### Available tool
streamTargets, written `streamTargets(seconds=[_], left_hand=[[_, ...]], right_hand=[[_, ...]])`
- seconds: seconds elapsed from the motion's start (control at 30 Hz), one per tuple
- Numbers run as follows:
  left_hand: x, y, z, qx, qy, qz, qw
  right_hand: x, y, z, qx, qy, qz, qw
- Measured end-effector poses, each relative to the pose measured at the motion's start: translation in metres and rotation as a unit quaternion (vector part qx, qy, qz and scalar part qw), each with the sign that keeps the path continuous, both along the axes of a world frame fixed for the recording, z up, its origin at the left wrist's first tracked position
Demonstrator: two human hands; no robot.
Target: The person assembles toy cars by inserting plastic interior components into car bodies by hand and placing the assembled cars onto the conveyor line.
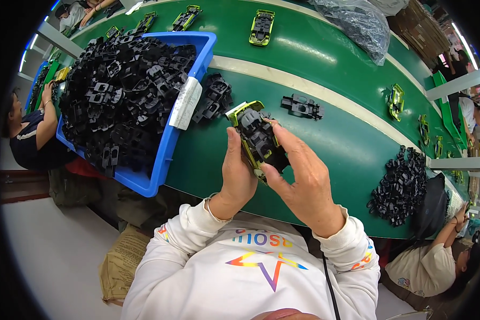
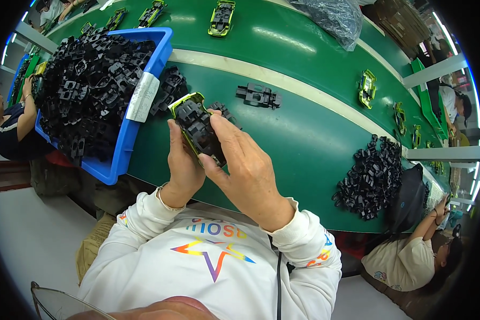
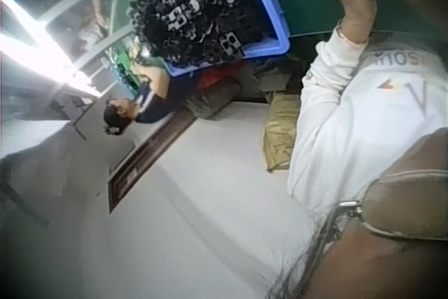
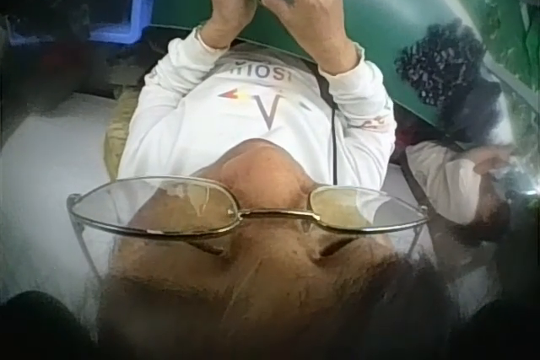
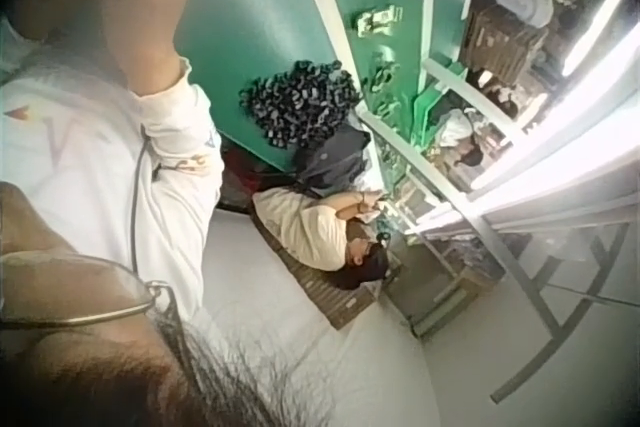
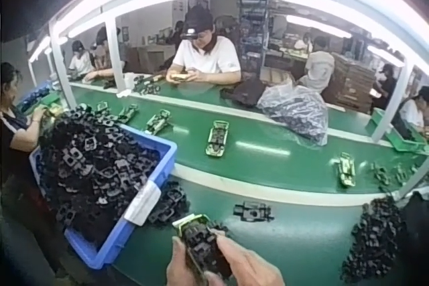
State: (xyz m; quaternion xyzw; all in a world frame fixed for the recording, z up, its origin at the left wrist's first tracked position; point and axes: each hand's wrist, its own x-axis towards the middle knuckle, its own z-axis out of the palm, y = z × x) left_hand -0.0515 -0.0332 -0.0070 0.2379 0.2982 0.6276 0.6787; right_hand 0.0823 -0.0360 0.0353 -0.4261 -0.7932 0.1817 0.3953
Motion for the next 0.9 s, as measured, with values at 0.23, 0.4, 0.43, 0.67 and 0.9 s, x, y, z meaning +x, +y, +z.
streamTargets(seconds=[0.23,0.4,0.43,0.67,0.9], left_hand=[[-0.004,-0.001,-0.006,-0.023,-0.01,0.014,1.0],[-0.003,0.0,-0.006,-0.006,-0.031,-0.016,0.999],[-0.002,0.0,-0.004,-0.007,-0.03,-0.018,0.999],[0.0,0.001,-0.002,-0.005,-0.03,-0.022,0.999],[-0.004,0.001,-0.005,-0.006,-0.03,-0.035,0.999]], right_hand=[[-0.009,-0.003,0.01,-0.022,-0.028,-0.026,0.999],[-0.007,-0.008,0.02,-0.118,-0.01,-0.029,0.993],[-0.007,-0.008,0.019,-0.094,0.001,-0.029,0.995],[-0.01,-0.007,0.01,0.024,-0.048,-0.037,0.998],[-0.013,-0.008,0.011,0.018,-0.055,-0.036,0.998]])
